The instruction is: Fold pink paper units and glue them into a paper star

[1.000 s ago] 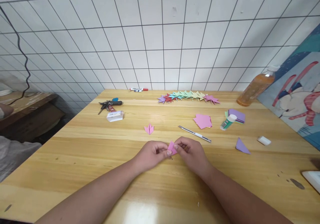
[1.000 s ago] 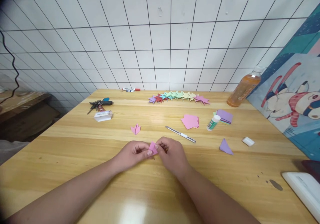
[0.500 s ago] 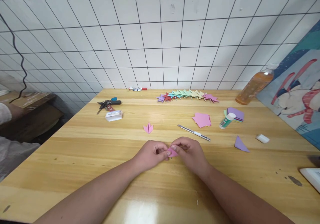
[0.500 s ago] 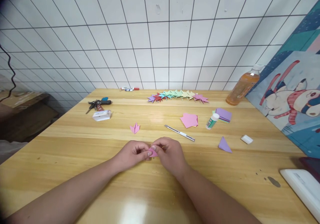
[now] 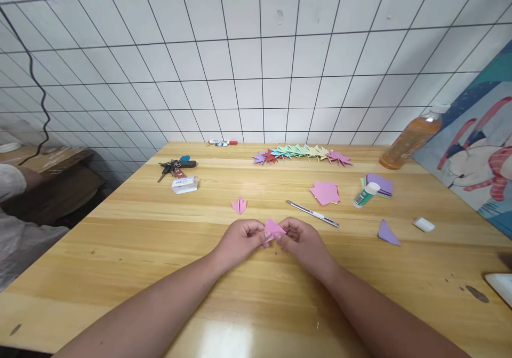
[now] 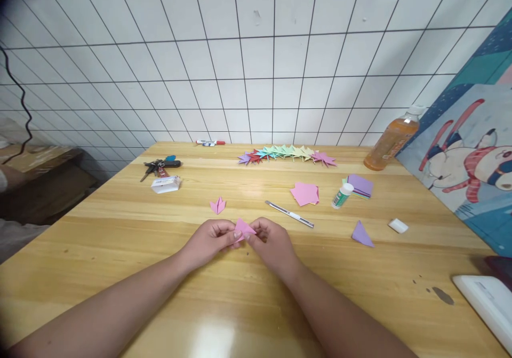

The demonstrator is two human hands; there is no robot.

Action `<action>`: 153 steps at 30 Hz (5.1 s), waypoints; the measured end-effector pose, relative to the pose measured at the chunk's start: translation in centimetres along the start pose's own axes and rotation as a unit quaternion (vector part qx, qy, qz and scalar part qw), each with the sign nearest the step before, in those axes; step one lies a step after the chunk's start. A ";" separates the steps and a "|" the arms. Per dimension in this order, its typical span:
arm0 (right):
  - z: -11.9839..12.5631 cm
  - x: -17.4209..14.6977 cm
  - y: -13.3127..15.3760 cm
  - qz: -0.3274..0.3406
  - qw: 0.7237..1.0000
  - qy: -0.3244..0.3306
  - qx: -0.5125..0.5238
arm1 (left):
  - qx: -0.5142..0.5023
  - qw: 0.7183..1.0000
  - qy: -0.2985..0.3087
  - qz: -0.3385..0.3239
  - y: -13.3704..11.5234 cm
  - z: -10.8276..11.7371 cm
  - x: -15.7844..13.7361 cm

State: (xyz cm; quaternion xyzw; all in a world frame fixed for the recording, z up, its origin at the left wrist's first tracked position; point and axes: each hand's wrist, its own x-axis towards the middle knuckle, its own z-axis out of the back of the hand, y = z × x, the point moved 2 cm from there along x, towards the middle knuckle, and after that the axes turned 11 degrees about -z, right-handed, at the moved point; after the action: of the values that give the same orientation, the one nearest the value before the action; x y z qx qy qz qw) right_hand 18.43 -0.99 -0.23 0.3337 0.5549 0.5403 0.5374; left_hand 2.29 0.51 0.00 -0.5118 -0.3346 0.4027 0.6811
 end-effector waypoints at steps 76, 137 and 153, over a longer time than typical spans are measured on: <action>0.6 -0.3 0.5 0.002 0.989 -0.011 -0.146 | 0.177 0.977 0.063 -0.103 -0.8 -0.5 -0.5; 0.9 0.1 0.1 -0.031 0.999 0.025 0.029 | 0.117 0.988 0.055 -0.086 -0.3 -0.1 -0.3; 0.6 -0.4 0.6 -0.004 1.000 -0.026 -0.009 | 0.127 0.983 0.071 -0.108 -0.7 -0.2 -0.3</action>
State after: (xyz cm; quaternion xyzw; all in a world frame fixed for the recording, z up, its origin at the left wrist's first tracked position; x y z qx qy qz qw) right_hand 18.93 -1.15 0.58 0.3401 0.5373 0.5343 0.5569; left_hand 2.47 0.01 0.59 -0.4093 -0.2844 0.3286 0.8023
